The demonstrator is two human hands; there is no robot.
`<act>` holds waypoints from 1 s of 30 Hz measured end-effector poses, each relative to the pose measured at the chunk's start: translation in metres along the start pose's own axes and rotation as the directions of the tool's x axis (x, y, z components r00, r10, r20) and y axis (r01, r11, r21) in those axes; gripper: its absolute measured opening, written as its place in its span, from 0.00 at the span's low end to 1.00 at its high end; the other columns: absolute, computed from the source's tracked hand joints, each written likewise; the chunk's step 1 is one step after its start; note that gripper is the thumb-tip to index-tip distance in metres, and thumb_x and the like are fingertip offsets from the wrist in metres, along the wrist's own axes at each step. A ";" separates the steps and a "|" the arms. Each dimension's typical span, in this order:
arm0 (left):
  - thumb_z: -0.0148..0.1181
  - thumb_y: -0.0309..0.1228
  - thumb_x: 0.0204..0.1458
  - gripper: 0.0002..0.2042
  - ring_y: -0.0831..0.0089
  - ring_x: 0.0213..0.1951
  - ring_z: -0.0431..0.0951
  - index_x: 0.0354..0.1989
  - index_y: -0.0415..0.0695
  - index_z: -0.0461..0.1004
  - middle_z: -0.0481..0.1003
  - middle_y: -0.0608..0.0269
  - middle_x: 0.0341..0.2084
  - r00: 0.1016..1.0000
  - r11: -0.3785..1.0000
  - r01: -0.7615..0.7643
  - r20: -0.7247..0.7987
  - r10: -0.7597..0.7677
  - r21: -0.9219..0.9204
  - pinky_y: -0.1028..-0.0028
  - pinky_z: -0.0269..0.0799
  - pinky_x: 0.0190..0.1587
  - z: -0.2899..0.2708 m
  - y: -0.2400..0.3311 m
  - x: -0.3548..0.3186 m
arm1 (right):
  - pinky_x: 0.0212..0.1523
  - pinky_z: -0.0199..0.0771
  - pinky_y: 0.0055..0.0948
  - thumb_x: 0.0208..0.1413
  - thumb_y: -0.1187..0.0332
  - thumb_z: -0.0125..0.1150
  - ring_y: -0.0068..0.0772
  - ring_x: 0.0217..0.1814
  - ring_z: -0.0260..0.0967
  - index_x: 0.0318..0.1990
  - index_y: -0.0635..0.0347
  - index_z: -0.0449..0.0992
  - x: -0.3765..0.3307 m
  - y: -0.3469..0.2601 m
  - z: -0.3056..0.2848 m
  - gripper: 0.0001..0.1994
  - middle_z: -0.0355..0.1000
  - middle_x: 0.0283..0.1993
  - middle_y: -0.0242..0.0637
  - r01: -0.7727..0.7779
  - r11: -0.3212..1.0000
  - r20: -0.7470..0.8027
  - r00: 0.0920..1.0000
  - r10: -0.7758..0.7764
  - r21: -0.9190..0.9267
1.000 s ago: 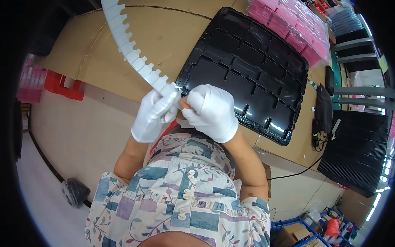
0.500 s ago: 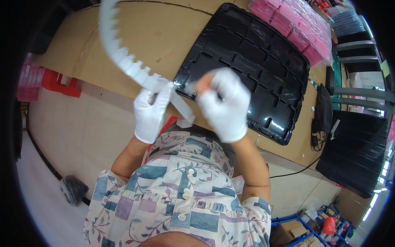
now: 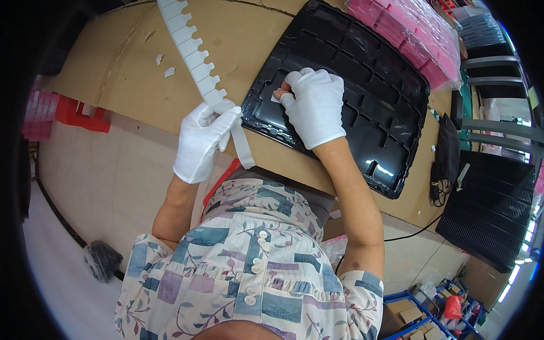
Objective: The person assembles plastic trays by hand, applying adhesive strips to the trays and inserting foam padding.
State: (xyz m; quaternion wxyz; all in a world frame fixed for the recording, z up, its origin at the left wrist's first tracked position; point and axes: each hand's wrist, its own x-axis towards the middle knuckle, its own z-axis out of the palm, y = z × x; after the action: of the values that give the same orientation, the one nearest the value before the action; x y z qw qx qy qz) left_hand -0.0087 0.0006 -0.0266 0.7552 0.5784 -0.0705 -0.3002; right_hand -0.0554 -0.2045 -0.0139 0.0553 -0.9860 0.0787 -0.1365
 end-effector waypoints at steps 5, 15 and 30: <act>0.59 0.26 0.59 0.08 0.86 0.20 0.67 0.44 0.37 0.79 0.78 0.65 0.30 0.989 0.992 0.123 0.075 -0.124 0.013 0.84 0.60 0.22 -0.010 0.016 0.005 | 0.43 0.63 0.41 0.50 0.64 0.68 0.43 0.36 0.71 0.25 0.54 0.77 0.000 0.000 0.004 0.08 0.73 0.28 0.37 0.047 0.999 -0.043 0.998 -0.047 -0.003; 0.59 0.29 0.59 0.09 0.84 0.22 0.72 0.43 0.37 0.79 0.77 0.63 0.24 0.991 0.993 0.024 0.125 -0.039 0.119 0.84 0.59 0.20 -0.020 0.033 0.024 | 0.36 0.74 0.31 0.49 0.77 0.62 0.36 0.32 0.75 0.28 0.59 0.77 -0.032 -0.022 -0.063 0.02 0.76 0.30 0.38 -0.143 0.634 0.403 0.869 -0.287 0.760; 0.65 0.17 0.50 0.06 0.82 0.29 0.77 0.36 0.39 0.82 0.82 0.66 0.32 0.832 0.949 -0.307 0.505 0.230 0.072 0.81 0.72 0.29 -0.009 0.051 0.034 | 0.26 0.69 0.18 0.62 0.56 0.61 0.17 0.26 0.71 0.33 0.60 0.77 -0.012 0.011 -0.051 0.15 0.70 0.25 0.26 -0.590 0.083 0.591 0.772 -0.234 0.803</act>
State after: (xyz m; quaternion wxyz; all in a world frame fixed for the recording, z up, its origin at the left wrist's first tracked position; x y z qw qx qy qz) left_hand 0.0418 -0.0021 0.0091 0.7014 0.5224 -0.3629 -0.3216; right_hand -0.0822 -0.2172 0.0300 0.7341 -0.6530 0.0763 0.1697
